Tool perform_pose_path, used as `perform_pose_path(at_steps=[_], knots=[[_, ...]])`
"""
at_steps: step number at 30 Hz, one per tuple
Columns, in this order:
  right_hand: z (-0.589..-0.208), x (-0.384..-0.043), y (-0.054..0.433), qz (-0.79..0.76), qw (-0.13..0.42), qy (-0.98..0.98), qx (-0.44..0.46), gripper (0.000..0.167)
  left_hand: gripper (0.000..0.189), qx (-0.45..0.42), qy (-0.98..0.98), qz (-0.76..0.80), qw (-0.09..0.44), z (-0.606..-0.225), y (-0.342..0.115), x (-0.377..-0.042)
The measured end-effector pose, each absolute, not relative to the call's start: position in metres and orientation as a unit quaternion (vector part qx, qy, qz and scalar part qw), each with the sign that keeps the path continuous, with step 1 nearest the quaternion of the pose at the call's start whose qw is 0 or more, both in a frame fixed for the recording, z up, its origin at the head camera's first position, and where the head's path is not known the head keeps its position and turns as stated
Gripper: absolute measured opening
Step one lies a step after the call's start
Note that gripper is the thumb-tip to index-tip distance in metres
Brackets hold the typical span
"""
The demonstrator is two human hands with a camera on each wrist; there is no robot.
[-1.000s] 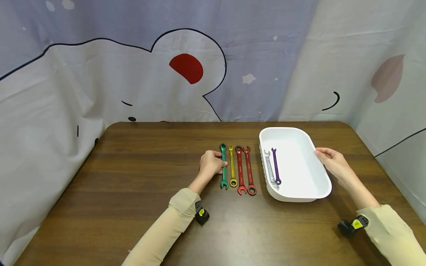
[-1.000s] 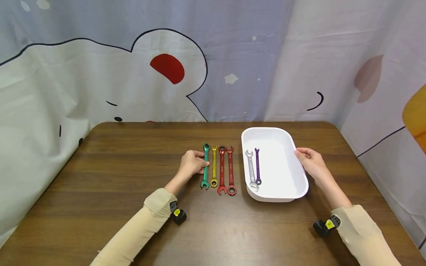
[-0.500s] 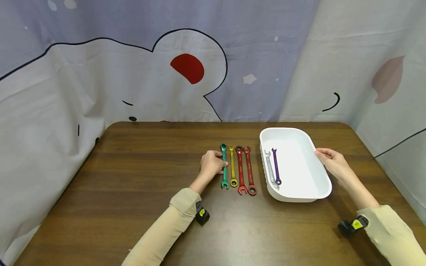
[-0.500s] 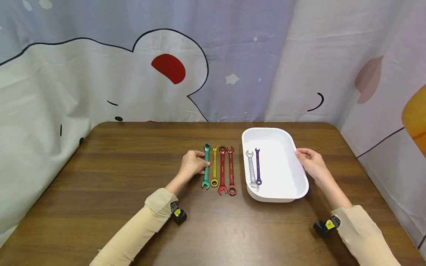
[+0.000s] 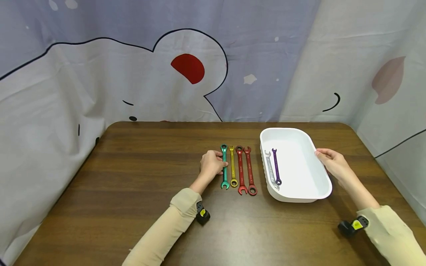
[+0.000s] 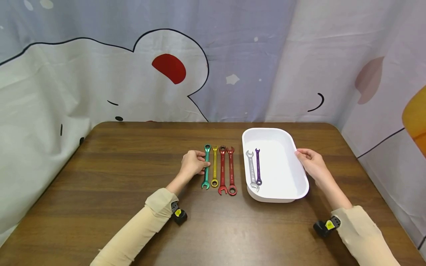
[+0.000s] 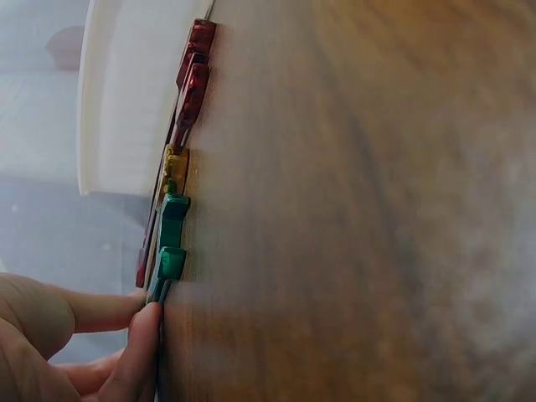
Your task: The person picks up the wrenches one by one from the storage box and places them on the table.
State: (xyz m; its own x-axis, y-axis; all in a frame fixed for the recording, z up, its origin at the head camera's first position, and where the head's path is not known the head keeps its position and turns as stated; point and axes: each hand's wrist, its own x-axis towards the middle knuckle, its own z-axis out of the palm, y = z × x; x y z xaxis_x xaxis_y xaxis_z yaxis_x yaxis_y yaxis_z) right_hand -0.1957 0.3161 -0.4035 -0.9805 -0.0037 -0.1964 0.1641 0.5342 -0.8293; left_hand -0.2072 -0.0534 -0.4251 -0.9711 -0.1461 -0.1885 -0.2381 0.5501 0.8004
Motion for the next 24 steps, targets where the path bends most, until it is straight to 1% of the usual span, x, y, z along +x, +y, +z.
perform_pose_path(at_steps=[11,19,24], knots=[[-0.404,-0.196,0.317,-0.481,0.086,0.872,0.041,0.063,0.035,-0.068,0.881,0.467,0.035,-0.425,-0.057,-0.2],[-0.404,-0.196,0.317,-0.477,0.083,0.874,0.042,0.062,0.035,-0.047,0.904,0.425,0.008,-0.419,-0.055,-0.194],[-0.403,-0.195,0.316,-0.479,0.083,0.873,0.043,0.063,0.034,-0.042,0.904,0.425,0.004,-0.412,-0.054,-0.193]])
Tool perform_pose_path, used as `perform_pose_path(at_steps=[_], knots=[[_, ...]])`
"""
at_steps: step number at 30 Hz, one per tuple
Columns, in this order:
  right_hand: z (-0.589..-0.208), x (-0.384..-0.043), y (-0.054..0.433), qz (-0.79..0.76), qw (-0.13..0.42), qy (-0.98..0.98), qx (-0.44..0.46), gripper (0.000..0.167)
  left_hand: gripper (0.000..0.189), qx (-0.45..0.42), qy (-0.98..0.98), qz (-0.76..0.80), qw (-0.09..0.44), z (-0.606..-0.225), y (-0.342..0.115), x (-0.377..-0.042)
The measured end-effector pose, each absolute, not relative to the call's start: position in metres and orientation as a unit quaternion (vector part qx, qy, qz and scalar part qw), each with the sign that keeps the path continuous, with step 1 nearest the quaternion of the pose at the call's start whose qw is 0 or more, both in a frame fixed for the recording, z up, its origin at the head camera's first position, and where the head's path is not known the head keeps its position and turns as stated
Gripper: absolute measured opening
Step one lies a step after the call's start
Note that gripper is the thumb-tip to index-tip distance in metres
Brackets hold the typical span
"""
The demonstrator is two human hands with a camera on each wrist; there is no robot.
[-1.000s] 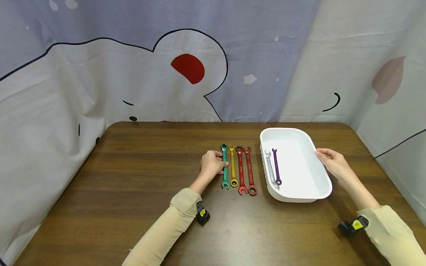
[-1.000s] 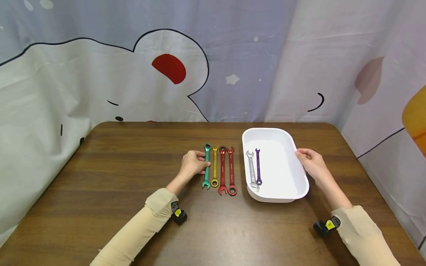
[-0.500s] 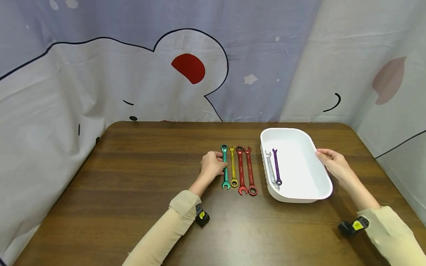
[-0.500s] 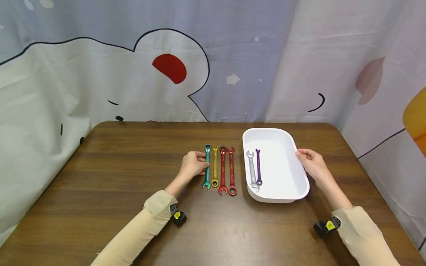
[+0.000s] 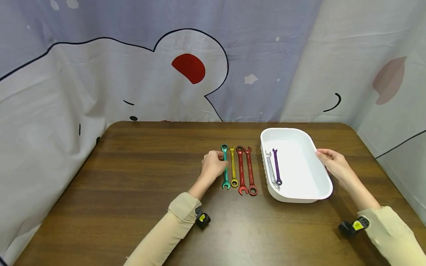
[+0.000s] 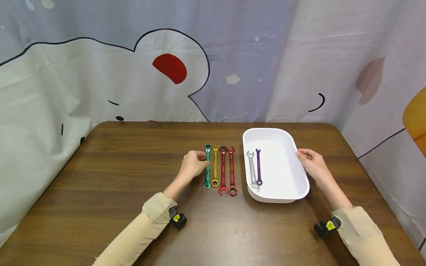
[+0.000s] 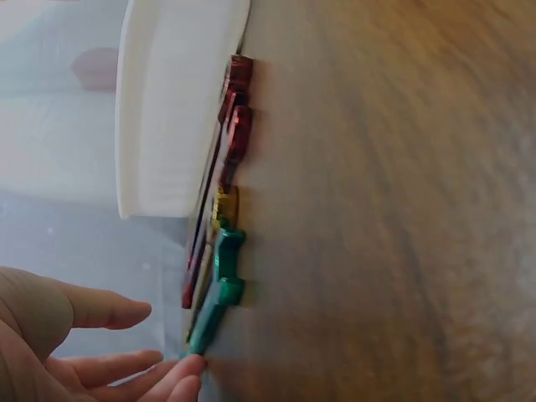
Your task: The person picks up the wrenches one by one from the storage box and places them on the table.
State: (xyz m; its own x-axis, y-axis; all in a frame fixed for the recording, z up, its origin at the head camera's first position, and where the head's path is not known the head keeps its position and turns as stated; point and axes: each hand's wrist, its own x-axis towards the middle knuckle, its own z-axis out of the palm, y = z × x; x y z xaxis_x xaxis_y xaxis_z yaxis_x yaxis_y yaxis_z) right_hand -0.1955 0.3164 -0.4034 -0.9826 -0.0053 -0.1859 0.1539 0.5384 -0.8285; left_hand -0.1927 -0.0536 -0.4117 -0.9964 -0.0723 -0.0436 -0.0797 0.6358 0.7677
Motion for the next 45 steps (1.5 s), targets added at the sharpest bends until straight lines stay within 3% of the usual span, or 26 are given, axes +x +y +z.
perform_pose_path(at_steps=[18,45], knots=[[-0.404,-0.196,0.318,-0.475,0.087,0.875,0.048,0.062,0.034,-0.014,0.882,0.471,0.016,-0.391,-0.042,-0.181],[-0.403,-0.195,0.316,-0.487,0.082,0.868,0.043,0.063,0.03,0.101,0.808,0.577,0.059,-0.358,-0.001,-0.16]])
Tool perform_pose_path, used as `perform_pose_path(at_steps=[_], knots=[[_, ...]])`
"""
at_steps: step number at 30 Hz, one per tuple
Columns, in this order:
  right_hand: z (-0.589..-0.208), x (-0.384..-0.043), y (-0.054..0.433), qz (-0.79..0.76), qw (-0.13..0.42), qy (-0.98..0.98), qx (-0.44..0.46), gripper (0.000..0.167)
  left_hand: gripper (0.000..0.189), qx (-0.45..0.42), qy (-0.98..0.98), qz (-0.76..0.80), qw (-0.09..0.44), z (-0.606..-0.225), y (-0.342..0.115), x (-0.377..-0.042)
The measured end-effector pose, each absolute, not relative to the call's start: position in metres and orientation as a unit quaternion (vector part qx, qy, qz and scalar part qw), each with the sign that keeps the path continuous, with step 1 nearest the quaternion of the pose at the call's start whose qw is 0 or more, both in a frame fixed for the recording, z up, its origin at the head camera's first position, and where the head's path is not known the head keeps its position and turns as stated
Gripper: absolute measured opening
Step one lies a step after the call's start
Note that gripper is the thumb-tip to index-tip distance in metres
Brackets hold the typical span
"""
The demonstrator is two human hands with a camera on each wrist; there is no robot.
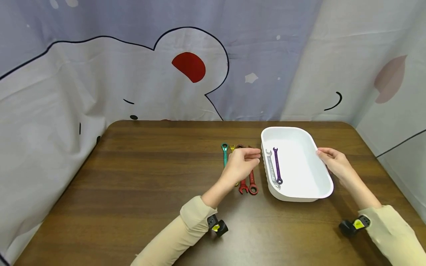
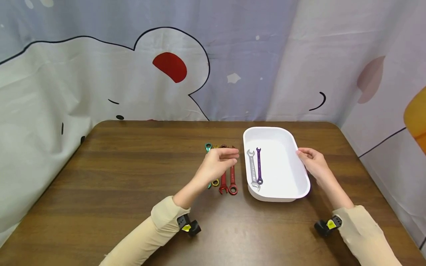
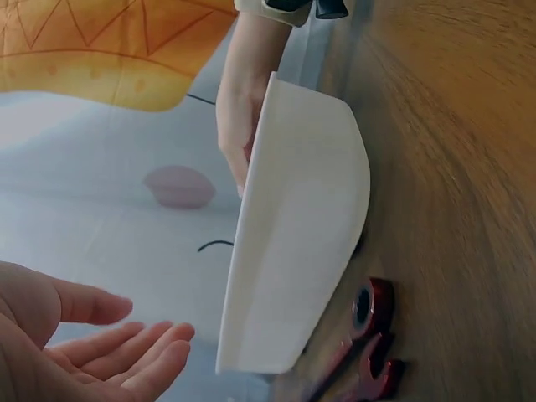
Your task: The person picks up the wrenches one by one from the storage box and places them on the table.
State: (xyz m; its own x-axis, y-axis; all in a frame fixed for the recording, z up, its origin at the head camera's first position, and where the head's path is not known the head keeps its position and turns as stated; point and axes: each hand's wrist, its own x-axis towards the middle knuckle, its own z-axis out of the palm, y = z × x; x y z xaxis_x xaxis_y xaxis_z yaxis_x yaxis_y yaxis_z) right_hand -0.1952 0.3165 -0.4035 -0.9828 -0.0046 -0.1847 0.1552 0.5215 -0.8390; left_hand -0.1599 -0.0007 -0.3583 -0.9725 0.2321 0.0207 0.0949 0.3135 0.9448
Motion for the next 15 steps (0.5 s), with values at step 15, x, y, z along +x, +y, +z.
perform_pose_path(at_steps=[15], knots=[[-0.404,-0.197,0.317,-0.478,0.087,0.872,0.051,0.063,0.029,0.126,0.815,0.562,0.066,-0.355,0.035,-0.162]])
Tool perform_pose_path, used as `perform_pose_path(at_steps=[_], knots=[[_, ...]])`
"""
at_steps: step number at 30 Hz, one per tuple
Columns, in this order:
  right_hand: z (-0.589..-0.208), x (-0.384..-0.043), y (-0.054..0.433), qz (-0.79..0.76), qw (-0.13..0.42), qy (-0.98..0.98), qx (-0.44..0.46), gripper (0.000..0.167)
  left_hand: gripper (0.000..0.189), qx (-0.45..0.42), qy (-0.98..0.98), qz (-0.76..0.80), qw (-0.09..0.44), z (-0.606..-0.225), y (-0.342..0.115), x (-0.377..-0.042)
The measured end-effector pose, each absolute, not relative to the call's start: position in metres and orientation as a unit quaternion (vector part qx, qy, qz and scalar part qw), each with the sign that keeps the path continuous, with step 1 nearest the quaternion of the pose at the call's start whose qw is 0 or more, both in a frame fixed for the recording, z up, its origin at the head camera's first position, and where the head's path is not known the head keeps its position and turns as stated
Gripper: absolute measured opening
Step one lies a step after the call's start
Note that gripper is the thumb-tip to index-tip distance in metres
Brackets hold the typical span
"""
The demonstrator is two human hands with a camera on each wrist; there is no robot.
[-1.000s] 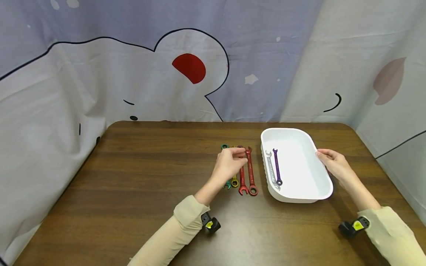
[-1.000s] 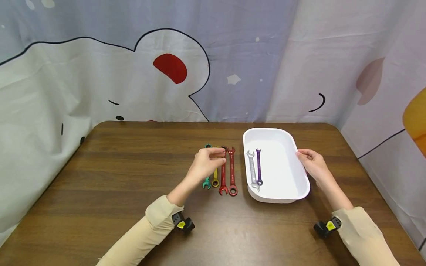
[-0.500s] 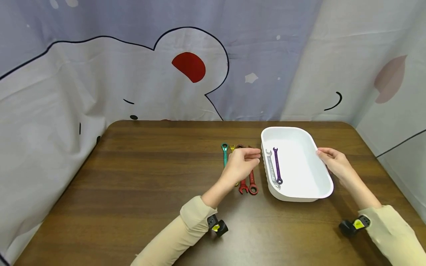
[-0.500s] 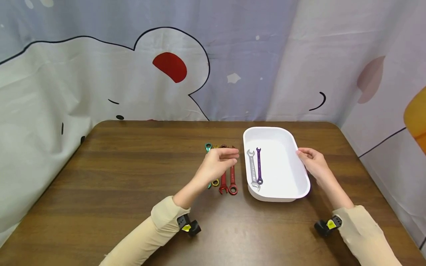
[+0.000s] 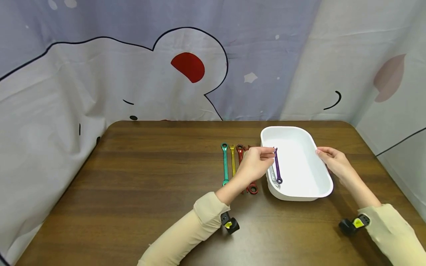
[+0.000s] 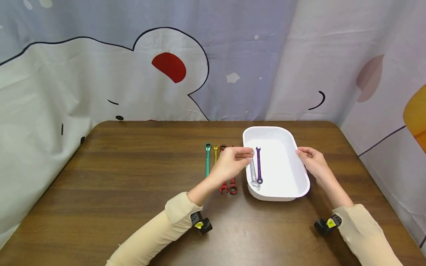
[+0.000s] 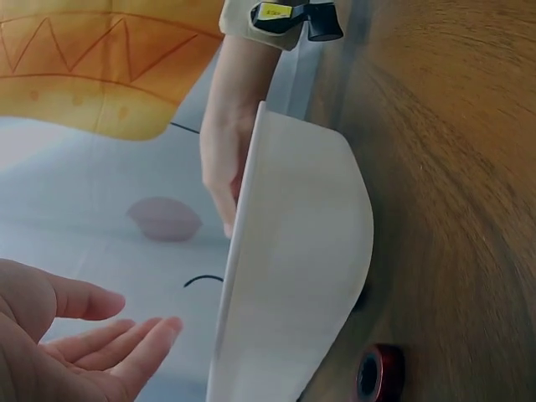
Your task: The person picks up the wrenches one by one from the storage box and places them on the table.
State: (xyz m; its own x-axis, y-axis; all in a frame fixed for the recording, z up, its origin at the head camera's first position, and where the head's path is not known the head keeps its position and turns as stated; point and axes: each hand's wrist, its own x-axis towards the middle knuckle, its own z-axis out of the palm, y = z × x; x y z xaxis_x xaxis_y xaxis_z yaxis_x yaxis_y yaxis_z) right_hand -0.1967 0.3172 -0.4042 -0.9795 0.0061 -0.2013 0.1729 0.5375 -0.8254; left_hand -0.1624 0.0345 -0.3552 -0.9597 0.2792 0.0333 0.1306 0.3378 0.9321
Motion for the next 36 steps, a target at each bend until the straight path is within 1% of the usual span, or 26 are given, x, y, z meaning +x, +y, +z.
perform_pose_path(at_steps=[5,12,20,23,31,36], knots=[[-0.405,-0.196,0.316,-0.477,0.088,0.873,0.052,0.063,0.028,0.123,0.825,0.549,0.062,-0.359,0.046,-0.166],[-0.405,-0.194,0.316,-0.477,0.088,0.874,0.046,0.063,0.031,0.1,0.845,0.522,0.057,-0.369,0.06,-0.172],[-0.405,-0.193,0.32,-0.48,0.084,0.872,0.049,0.063,0.033,0.088,0.857,0.502,0.077,-0.367,0.081,-0.179],[-0.405,-0.193,0.32,-0.477,0.085,0.874,0.049,0.063,0.037,0.089,0.86,0.495,0.085,-0.366,0.088,-0.18],[-0.404,-0.193,0.32,-0.48,0.086,0.871,0.054,0.063,0.041,0.108,0.901,0.413,0.075,-0.372,0.101,-0.183],[-0.403,-0.193,0.32,-0.477,0.082,0.873,0.052,0.062,0.043,0.111,0.919,0.369,0.081,-0.375,0.11,-0.188]])
